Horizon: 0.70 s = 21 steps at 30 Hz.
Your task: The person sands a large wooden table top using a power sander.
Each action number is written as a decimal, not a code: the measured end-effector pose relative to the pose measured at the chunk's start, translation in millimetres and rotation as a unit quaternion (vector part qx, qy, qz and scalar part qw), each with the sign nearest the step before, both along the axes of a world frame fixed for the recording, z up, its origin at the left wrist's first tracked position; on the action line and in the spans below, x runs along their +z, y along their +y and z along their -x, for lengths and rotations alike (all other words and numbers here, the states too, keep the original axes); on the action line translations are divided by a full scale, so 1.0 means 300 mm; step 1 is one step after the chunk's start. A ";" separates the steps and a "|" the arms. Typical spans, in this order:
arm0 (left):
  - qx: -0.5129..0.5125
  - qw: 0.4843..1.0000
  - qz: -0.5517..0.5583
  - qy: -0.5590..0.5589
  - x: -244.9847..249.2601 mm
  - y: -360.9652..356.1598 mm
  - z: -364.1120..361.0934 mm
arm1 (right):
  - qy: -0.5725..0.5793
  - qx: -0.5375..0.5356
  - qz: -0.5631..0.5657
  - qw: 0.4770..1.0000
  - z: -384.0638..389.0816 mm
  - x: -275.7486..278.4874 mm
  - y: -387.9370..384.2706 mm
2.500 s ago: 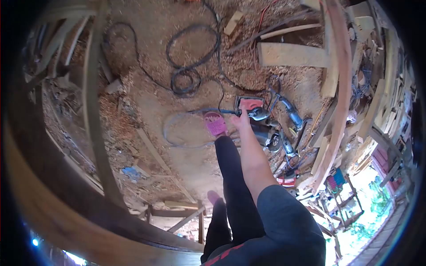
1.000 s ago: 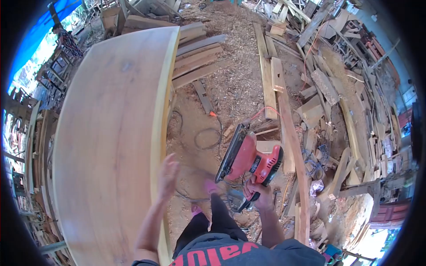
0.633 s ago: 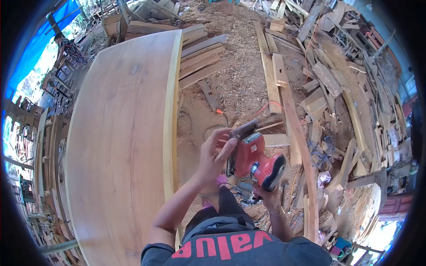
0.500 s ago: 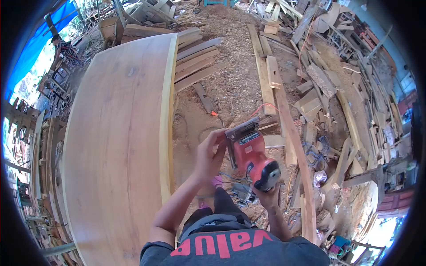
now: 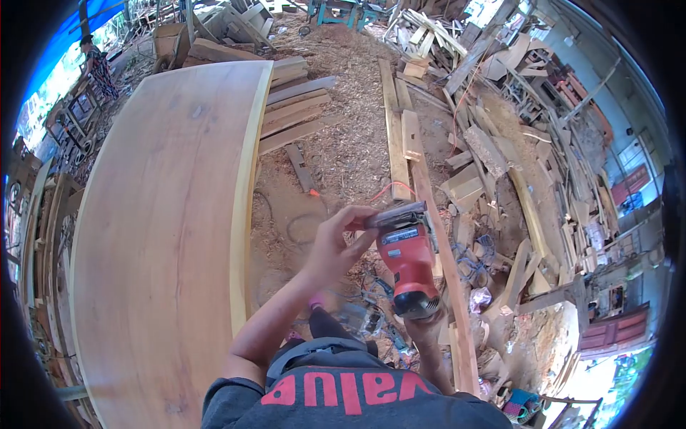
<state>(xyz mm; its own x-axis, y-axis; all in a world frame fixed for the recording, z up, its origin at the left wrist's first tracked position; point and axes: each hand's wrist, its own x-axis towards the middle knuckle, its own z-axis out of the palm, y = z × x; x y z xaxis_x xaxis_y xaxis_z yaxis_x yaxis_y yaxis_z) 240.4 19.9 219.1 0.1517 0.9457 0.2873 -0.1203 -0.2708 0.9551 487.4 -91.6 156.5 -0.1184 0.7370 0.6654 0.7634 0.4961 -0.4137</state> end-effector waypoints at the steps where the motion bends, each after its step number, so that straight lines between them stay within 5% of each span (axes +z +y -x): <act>1: -0.022 0.999 -0.013 -0.033 0.010 -0.017 0.006 | -0.003 0.001 0.003 1.000 -0.009 0.016 -0.012; 5: -0.056 0.978 0.063 -0.192 0.073 -0.085 0.001 | -0.095 -0.054 -0.096 0.989 -0.027 0.078 -0.013; 12: -0.058 0.982 0.046 -0.174 0.054 -0.106 0.001 | -0.150 -0.022 -0.137 0.979 -0.025 0.152 -0.033; 14: -0.071 0.984 0.040 -0.161 0.061 -0.106 0.011 | -0.057 -0.007 -0.133 0.989 0.040 0.168 -0.045; 15: -0.078 0.985 0.026 -0.149 0.096 -0.100 0.017 | 0.071 -0.028 -0.030 0.997 0.078 0.183 -0.053; 16: -0.084 0.987 0.011 -0.138 0.123 -0.082 0.020 | 0.198 -0.048 0.072 0.976 0.095 0.189 -0.065; 17: -0.110 0.989 -0.007 -0.101 0.136 -0.045 0.012 | 0.376 -0.030 0.239 0.895 0.032 0.112 -0.077; 18: -0.105 0.989 -0.004 -0.104 0.160 -0.021 -0.004 | 0.373 -0.028 0.244 0.895 0.024 0.126 -0.078; 20: -0.143 0.977 -0.016 -0.155 0.209 0.010 -0.050 | 0.575 0.185 0.372 0.705 0.020 0.151 -0.066; 21: -0.136 0.978 -0.013 -0.158 0.213 0.025 -0.078 | 0.623 0.199 0.384 0.652 0.024 0.139 -0.068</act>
